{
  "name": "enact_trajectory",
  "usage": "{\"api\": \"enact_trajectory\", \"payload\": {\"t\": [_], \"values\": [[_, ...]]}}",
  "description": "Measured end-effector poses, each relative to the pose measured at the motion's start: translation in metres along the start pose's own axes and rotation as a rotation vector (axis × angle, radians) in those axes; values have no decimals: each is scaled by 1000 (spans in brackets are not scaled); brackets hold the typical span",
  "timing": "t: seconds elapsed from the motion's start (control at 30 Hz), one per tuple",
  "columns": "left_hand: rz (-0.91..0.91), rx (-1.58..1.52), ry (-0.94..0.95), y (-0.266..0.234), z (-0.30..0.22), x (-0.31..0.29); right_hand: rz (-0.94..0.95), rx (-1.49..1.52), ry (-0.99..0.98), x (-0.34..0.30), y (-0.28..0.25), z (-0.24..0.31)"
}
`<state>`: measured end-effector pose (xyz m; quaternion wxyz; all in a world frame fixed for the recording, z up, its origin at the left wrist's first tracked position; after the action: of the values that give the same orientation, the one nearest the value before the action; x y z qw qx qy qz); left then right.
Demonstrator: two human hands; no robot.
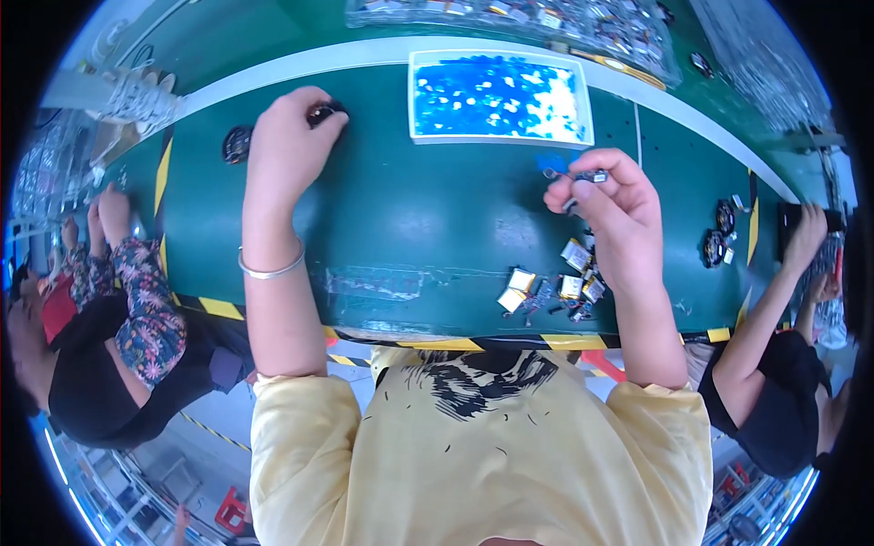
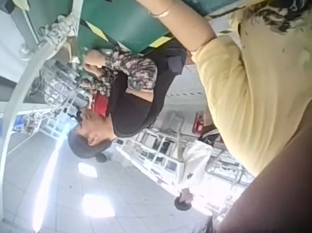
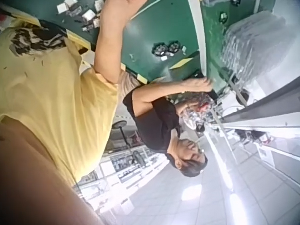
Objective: The person assembles electronic components by hand, inserting circuit boards and batteries into plastic casings.
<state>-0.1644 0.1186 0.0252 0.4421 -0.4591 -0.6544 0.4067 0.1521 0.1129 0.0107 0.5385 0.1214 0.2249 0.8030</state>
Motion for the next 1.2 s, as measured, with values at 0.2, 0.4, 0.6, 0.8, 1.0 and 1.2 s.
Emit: {"api": "enact_trajectory", "payload": {"t": [0.2, 0.4, 0.6, 0.8, 1.0, 1.2], "values": [[370, -1153, -162, 29, -95, -29, -48, -107, -98, -6, 1, 11], [572, -1376, -152, 58, -151, -63, 14, -354, -351, -10, 20, 23], [503, -1381, -127, 55, -152, -62, -6, -587, -469, -8, 27, 28], [459, -1384, -85, 50, -155, -64, -17, -619, -474, -7, 28, 27], [384, -1373, -42, 50, -154, -65, -27, -497, -355, -2, 20, 16], [390, -1351, -49, 52, -154, -65, -51, -378, -257, 3, 10, 6]]}}
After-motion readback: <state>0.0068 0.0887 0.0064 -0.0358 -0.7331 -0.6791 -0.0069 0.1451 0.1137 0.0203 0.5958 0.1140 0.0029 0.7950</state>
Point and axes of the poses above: each hand's wrist, its own x-axis towards the middle knuckle, its own y-axis out of the palm, z = x × y, the point moved 9 cm from there along x, towards the middle knuckle, and after that the axes turned 12 degrees about x, right-handed, at the moved point
